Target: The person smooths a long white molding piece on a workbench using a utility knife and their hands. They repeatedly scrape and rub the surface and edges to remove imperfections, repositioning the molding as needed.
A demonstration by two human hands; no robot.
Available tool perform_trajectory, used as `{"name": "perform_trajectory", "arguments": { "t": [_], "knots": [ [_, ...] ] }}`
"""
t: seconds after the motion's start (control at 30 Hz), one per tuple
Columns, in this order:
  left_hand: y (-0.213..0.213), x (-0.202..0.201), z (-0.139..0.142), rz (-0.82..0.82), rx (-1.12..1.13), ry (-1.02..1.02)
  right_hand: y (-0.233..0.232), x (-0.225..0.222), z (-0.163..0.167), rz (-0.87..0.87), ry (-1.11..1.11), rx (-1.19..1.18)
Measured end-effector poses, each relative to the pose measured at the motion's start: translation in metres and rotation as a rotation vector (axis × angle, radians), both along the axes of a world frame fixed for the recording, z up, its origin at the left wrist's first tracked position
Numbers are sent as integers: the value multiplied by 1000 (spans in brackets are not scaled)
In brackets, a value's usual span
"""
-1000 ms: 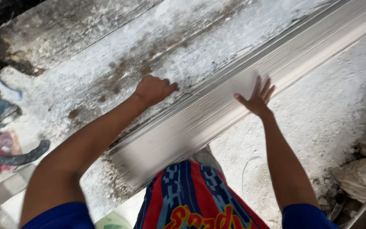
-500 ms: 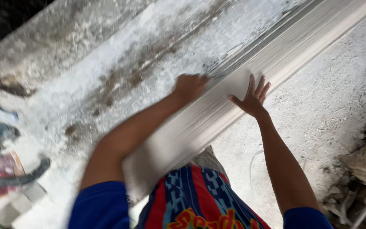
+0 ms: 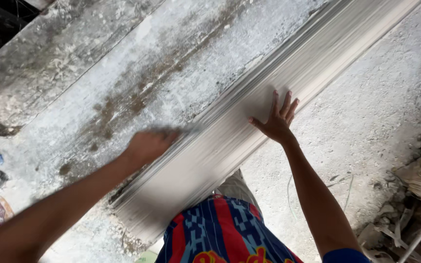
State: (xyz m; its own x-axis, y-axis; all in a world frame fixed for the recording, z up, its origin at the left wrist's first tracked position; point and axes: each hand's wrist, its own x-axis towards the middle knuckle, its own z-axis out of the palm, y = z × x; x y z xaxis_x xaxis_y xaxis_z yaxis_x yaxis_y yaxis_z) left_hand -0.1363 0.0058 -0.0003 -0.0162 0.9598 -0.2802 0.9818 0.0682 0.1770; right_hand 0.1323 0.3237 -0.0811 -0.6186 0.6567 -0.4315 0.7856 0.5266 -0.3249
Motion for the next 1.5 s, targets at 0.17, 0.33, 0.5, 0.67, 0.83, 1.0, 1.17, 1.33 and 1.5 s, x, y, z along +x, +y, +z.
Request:
{"name": "perform_trajectory", "arguments": {
  "t": [0.17, 0.33, 0.5, 0.67, 0.83, 1.0, 1.17, 1.33, 1.5],
  "knots": [
    [173, 13, -46, 34, 462, -2, 0, -5, 1, 17, 9, 30],
    [138, -5, -24, 30, 55, -67, -1, 0, -6, 29, 31, 36],
    [28, -15, 16, 77, -215, -57, -1, 8, -24, 8, 19, 27],
    [198, 16, -12, 105, 13, -66, -7, 5, -29, 29, 99, -2],
    [342, 21, -38, 218, 74, -91, 14, 20, -13, 172, 69, -199],
    [229, 9, -38, 231, -175, 0, 155, 26, 5, 422, 206, 210],
    [104, 25, 8, 196, -375, 125, 292, 2, -8, 107, 26, 126],
    [206, 15, -4, 230, -367, 8, 302, -4, -10, 144, 13, 122],
    [336, -1, -38, 99, -151, 80, 299, -6, 6, 117, -15, 66]
  ]
}}
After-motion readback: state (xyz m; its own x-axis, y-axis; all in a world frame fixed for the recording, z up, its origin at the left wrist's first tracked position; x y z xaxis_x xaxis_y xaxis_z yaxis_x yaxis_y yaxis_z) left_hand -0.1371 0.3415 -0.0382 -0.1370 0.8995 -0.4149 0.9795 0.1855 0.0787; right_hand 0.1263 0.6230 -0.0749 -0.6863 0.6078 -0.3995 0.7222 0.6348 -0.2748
